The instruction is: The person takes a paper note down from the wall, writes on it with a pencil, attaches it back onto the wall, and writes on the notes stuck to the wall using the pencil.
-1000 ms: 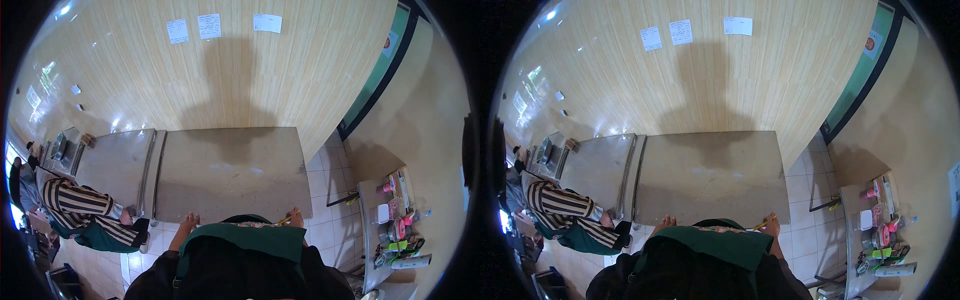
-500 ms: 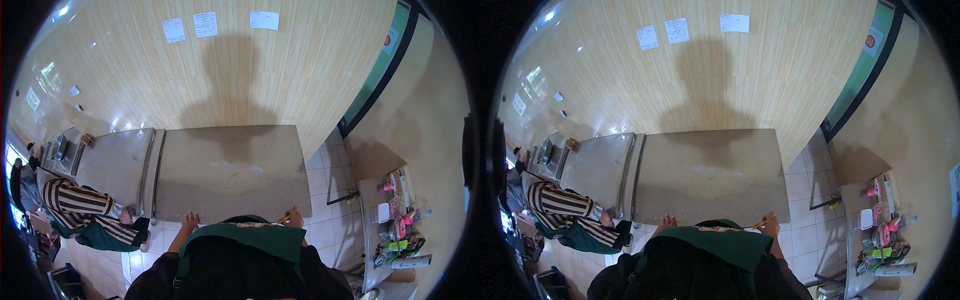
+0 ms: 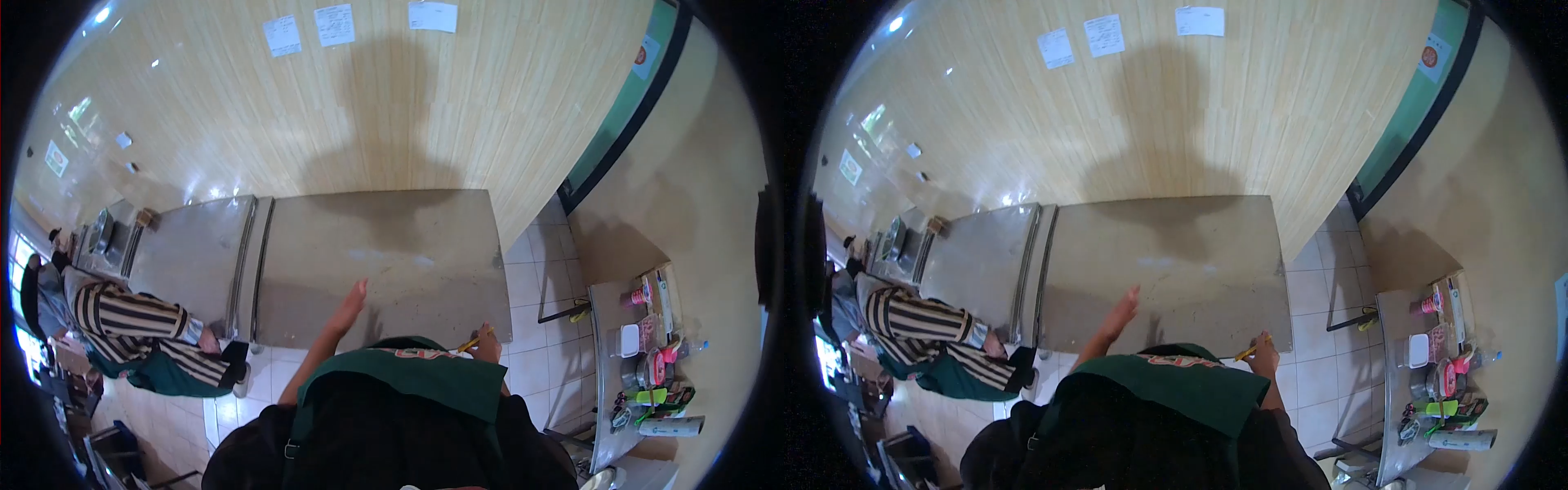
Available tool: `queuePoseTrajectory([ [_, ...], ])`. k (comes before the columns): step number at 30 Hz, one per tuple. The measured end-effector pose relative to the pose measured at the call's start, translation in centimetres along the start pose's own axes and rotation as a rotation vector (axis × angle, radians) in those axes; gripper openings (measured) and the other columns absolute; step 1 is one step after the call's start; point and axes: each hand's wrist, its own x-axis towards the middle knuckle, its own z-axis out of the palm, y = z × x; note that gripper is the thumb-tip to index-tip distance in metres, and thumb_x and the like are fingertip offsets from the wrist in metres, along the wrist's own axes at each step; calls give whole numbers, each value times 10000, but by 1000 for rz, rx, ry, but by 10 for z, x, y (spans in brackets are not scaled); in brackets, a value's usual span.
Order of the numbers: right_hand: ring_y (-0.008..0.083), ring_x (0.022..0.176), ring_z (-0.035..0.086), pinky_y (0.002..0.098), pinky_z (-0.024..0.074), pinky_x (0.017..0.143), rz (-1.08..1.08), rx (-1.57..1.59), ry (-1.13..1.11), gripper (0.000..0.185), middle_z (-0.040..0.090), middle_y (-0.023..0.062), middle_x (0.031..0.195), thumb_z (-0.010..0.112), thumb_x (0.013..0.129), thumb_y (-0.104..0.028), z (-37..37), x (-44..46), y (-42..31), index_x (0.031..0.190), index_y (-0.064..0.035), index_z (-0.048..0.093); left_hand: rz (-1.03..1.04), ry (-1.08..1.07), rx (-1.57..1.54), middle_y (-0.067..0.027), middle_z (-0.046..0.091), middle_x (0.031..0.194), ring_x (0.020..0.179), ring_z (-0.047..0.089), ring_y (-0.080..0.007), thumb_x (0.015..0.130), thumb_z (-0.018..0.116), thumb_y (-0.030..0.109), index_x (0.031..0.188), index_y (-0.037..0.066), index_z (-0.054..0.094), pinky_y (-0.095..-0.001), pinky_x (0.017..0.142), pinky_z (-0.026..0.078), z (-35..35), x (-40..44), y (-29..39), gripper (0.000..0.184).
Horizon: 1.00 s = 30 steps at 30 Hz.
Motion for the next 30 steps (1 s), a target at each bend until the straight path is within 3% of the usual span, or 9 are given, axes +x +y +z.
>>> queuePoseTrajectory([
  [1,330,1180,588,410,498,934,-14,-16,7,961,564,175,1318,893,672,-315,5,2,3,1435,-19,390,3,-26,-493,-162,189,1631,1488,226,-348,985,309,673,1572,114,215,-473,1195,211,11,-1,57,816],
  [5,330,1201,569,420,490,940,-16,-3,15,909,550,180,1333,899,659,-308,5,2,3,1390,-32,436,317,-341,-1043,-166,182,1630,1487,226,-346,946,258,742,1574,88,167,-488,1213,174,9,1,187,911],
  [12,350,1230,528,451,476,954,-15,152,145,514,541,169,1331,826,749,-282,10,-8,-5,1140,-102,547,490,-413,-1335,-186,117,1638,1508,150,-341,907,340,764,1576,73,125,-498,1220,153,7,-19,258,985],
  [17,355,1077,608,463,503,877,57,227,210,386,621,143,1151,775,805,-253,19,-14,6,1095,-105,569,522,-437,-1329,-184,127,1637,1509,152,-342,923,353,737,1573,73,149,-494,1224,149,1,-30,258,951],
  [20,352,967,648,471,518,810,45,217,295,340,660,124,1026,766,815,-229,20,-16,10,1067,-112,570,411,-374,-1233,-182,222,1613,1487,237,-330,954,373,685,1554,64,227,-478,1209,216,-11,-17,226,875],
  [22,352,925,659,476,522,778,17,236,364,320,671,119,972,762,821,-219,17,-17,10,1053,-120,565,288,-32,-839,-138,408,1521,1396,411,-271,993,470,545,1483,67,385,-427,1161,328,-18,7,168,690],
  [24,355,911,660,480,521,758,1,285,418,308,673,122,944,759,824,-212,12,-17,8,1043,-131,558,30,255,-824,-69,589,1298,1200,568,-205,977,575,418,1330,77,525,-358,1040,445,-29,38,72,493],
  [27,360,893,662,483,521,741,-41,237,476,294,672,130,946,749,838,-222,21,-8,25,1039,-136,551,-279,513,-752,-13,649,989,990,616,-154,959,621,359,1021,116,614,-301,889,477,-44,32,-34,251],
  [30,367,883,662,485,523,726,10,210,491,293,672,127,952,748,833,-221,24,-4,29,1031,-135,549,-350,687,-421,-23,660,839,801,625,-159,950,610,406,915,54,670,-304,732,485,-57,-3,-107,359],
])
